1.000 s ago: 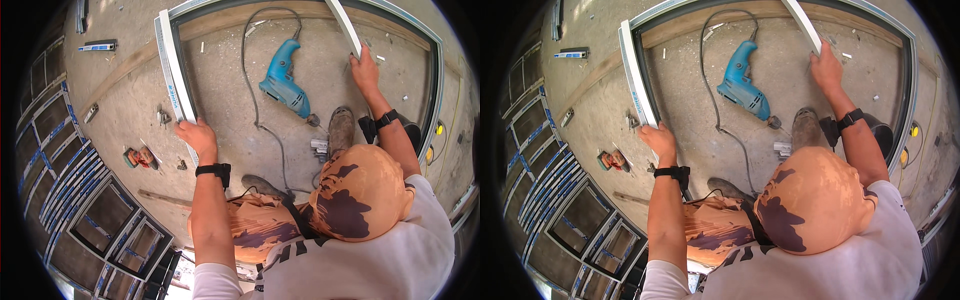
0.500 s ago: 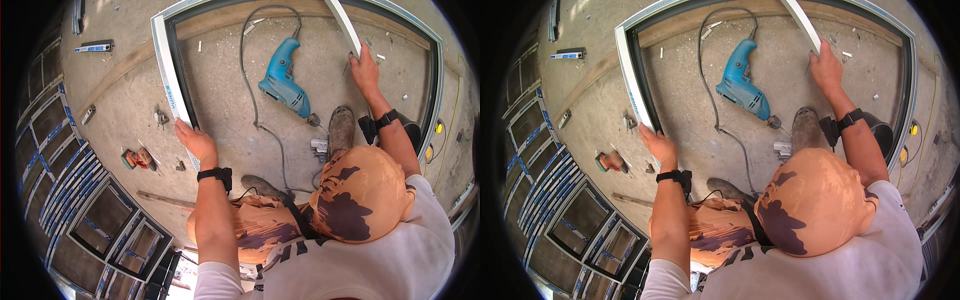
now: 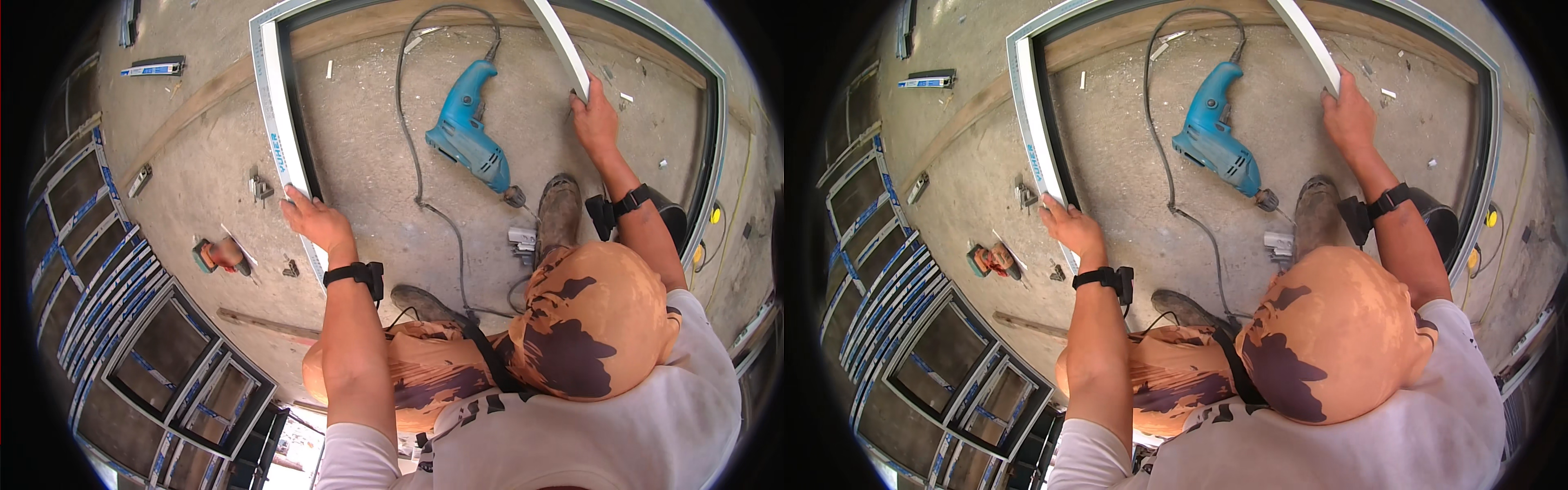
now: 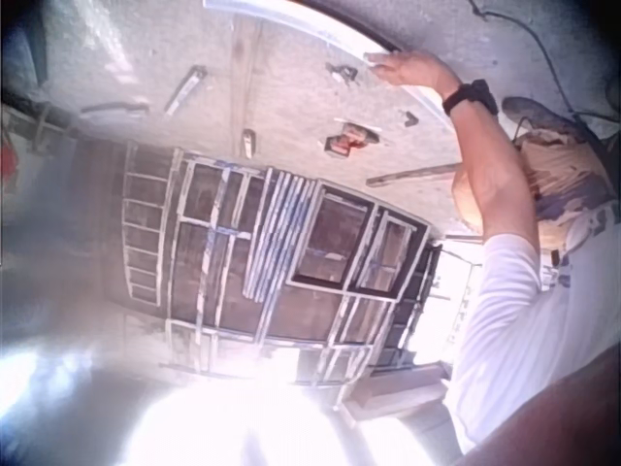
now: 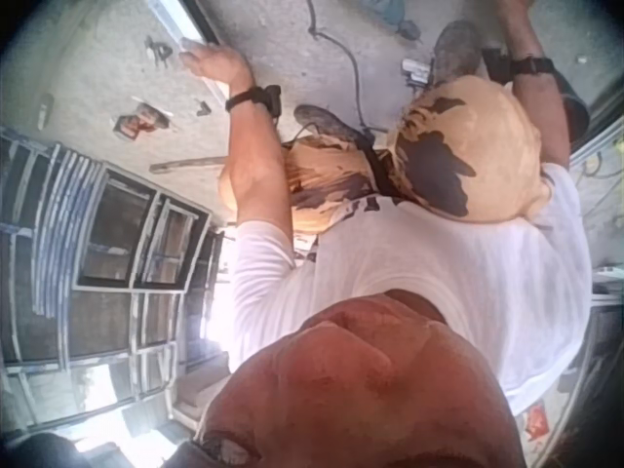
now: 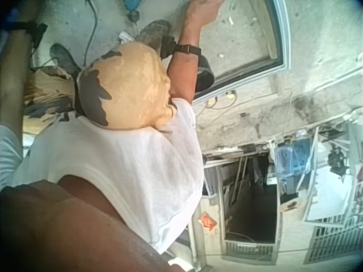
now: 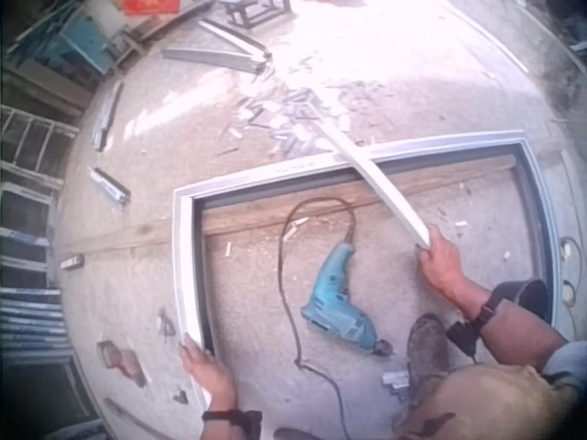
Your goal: Use a mallet to secure components of a metal window frame and move the finished frames.
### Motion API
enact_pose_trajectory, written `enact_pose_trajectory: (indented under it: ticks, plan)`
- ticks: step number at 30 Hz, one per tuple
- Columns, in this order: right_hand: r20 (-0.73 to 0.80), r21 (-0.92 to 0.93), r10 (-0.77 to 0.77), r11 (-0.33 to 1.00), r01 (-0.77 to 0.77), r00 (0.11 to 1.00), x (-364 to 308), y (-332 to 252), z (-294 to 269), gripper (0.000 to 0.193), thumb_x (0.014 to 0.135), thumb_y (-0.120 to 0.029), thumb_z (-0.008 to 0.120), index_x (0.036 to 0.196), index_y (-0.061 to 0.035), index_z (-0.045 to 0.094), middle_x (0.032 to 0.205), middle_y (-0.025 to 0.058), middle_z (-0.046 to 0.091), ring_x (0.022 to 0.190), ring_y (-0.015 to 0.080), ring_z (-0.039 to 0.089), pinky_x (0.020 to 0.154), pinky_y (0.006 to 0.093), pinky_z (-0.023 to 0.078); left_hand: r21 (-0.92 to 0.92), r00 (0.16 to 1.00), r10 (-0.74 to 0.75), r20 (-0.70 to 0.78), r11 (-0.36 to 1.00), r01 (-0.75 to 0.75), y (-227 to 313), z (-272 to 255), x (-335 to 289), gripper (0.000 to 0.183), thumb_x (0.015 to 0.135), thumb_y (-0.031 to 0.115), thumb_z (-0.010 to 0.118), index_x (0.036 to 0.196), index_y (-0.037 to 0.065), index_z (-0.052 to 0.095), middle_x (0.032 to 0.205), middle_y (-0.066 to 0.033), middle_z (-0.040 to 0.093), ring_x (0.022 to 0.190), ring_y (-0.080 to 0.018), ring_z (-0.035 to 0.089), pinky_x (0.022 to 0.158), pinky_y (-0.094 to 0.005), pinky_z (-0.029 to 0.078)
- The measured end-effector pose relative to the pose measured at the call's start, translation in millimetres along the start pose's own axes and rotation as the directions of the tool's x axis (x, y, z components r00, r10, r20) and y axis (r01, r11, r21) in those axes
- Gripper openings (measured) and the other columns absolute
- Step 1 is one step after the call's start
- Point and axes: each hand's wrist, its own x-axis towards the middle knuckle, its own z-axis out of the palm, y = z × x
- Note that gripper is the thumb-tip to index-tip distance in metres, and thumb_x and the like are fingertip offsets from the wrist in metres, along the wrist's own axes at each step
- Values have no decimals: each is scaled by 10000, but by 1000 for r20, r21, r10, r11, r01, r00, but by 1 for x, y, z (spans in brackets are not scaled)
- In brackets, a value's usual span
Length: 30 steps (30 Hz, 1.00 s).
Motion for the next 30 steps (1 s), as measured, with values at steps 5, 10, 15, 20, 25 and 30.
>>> enact_pose_trajectory:
  ticks: [5, 10, 15, 20, 25, 30]
  plan:
    - [-12, 18, -21, 1000, 21, 1000, -1, 3, -2, 524, 857, -240, 590, 1348, -186, 414, 1123, 211, 636, 997, 413, 615, 841, 490, 472, 47, 1000, 2, 13, 999, -2, 10, 0, 12, 621, 924, 146, 562, 1470, 67, 277, 1424, -313, 343, 1295, -449, 371, 1021, -513, 335]
    - [1, -1, -22, 1000, 22, 1000, 0, 0, 0, 531, 857, -252, 588, 1352, -188, 406, 1118, 218, 635, 998, 420, 611, 842, 490, 471, 151, 993, 94, -67, 985, -83, 27, -4, 46, 645, 941, 249, 563, 1458, 27, 248, 1369, -299, 390, 1248, -421, 423, 956, -529, 382]
    - [5, -10, -20, 1000, 20, 1000, 1, 3, -2, 532, 859, -257, 579, 1357, -188, 403, 1113, 225, 633, 993, 424, 610, 839, 489, 471, 111, 994, 8, 108, 994, -20, 32, -8, 66, 680, 948, 410, 528, 1370, -82, 325, 1176, -292, 534, 1034, -424, 570, 857, -473, 478]
    - [-21, -9, -44, 999, 44, 999, 0, 2, 1, 524, 862, -252, 570, 1355, -183, 406, 1105, 224, 636, 981, 426, 613, 831, 489, 474, 110, 997, 17, 81, 994, -26, 18, -5, 72, 691, 927, 487, 530, 1296, -79, 386, 1116, -273, 562, 989, -423, 591, 821, -467, 501]
    - [8, 56, -23, 998, 23, 1000, -6, 0, 0, 587, 854, -254, 578, 1393, -186, 357, 1093, 233, 636, 969, 427, 619, 833, 484, 480, 94, 994, 32, 101, 995, -42, 19, -11, 79, 658, 911, 515, 541, 1225, -51, 425, 1102, -262, 581, 963, -425, 613, 792, -471, 514]
    - [102, -28, 114, 993, -112, 988, -22, 37, -31, 715, 813, -257, 637, 1431, -149, 294, 1143, 240, 620, 1000, 411, 621, 868, 484, 477, -104, 946, 75, 317, 994, -44, 42, -5, 104, 625, 855, 490, 624, 1192, -6, 446, 1075, -263, 641, 956, -409, 648, 844, -486, 490]
